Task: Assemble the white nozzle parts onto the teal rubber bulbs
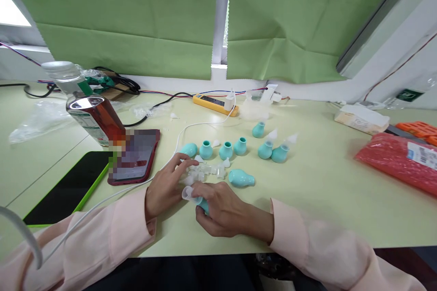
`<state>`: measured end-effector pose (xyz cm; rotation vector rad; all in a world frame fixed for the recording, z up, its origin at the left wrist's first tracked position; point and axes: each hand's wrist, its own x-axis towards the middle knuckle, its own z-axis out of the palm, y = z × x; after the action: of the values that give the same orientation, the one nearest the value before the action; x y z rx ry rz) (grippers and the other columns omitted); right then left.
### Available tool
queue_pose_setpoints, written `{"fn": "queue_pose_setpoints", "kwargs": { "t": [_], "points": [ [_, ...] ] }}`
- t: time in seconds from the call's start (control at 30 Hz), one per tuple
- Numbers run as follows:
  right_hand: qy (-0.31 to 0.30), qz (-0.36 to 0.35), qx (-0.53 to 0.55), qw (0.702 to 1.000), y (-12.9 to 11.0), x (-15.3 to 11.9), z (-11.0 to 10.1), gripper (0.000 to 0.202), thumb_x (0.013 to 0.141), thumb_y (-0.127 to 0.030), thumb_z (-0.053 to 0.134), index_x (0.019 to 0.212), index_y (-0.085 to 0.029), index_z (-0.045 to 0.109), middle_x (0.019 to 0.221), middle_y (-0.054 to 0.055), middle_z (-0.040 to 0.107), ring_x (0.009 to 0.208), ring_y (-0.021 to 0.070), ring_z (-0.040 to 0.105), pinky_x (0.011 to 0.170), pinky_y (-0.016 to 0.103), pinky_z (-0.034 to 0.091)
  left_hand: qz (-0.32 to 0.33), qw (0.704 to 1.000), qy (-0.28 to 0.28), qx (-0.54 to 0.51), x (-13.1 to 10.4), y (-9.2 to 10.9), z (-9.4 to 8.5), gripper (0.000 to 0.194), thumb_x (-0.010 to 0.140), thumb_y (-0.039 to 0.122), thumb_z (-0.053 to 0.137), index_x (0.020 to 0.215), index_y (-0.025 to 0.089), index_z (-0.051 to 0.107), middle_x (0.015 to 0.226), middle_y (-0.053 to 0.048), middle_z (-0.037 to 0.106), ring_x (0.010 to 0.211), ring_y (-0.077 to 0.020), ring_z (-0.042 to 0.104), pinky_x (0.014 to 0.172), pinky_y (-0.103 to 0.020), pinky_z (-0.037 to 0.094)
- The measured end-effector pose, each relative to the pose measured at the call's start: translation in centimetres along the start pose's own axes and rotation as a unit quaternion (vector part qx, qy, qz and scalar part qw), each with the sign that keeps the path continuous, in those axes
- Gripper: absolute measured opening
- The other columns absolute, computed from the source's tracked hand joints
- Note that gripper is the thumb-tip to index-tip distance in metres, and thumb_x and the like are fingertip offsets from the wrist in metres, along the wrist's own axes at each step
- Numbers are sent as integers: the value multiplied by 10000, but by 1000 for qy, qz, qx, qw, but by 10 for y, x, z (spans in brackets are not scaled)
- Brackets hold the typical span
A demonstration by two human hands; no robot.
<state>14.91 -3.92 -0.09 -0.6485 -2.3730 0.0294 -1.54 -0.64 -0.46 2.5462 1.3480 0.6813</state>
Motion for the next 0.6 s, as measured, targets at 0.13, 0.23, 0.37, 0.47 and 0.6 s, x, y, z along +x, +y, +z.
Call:
{"fn": "queue_pose_setpoints", "kwargs": {
  "t": [0.13,0.23,0.37,0.47,0.6],
  "points": [
    [55,107,9,993,3,-2,7,297,671,-145,485,947,-173,380,754,35,562,636,154,542,521,256,417,-1,1000,20,-6,1,-1,-1,453,626,381,589,1023,220,442,987,-51,439,807,-210,512,547,-294,438],
    [40,148,40,987,5,0,6,238,656,-135,467,883,-195,424,688,-2,570,564,129,529,511,241,401,25,999,32,-32,0,-2,0,456,608,351,598,1011,203,446,968,-62,445,860,-225,485,639,-328,449],
    [14,180,43,983,7,1,1,231,642,-110,406,858,-187,442,713,17,583,611,148,545,548,261,409,82,991,82,-71,-2,0,-2,411,608,220,533,1007,179,440,965,-86,459,902,-232,457,721,-358,426],
    [21,176,41,983,6,0,-1,232,629,-125,418,854,-177,449,713,26,586,620,157,552,565,274,423,137,977,106,-127,-4,3,-6,430,585,197,540,1000,153,436,941,-96,485,868,-225,459,717,-357,416],
    [44,126,36,990,2,1,-2,264,679,-148,449,942,-170,453,802,57,593,724,170,557,616,280,438,175,959,124,-187,-6,3,-6,254,679,224,561,913,156,488,778,-52,556,723,-163,473,653,-292,416]
  ]
}}
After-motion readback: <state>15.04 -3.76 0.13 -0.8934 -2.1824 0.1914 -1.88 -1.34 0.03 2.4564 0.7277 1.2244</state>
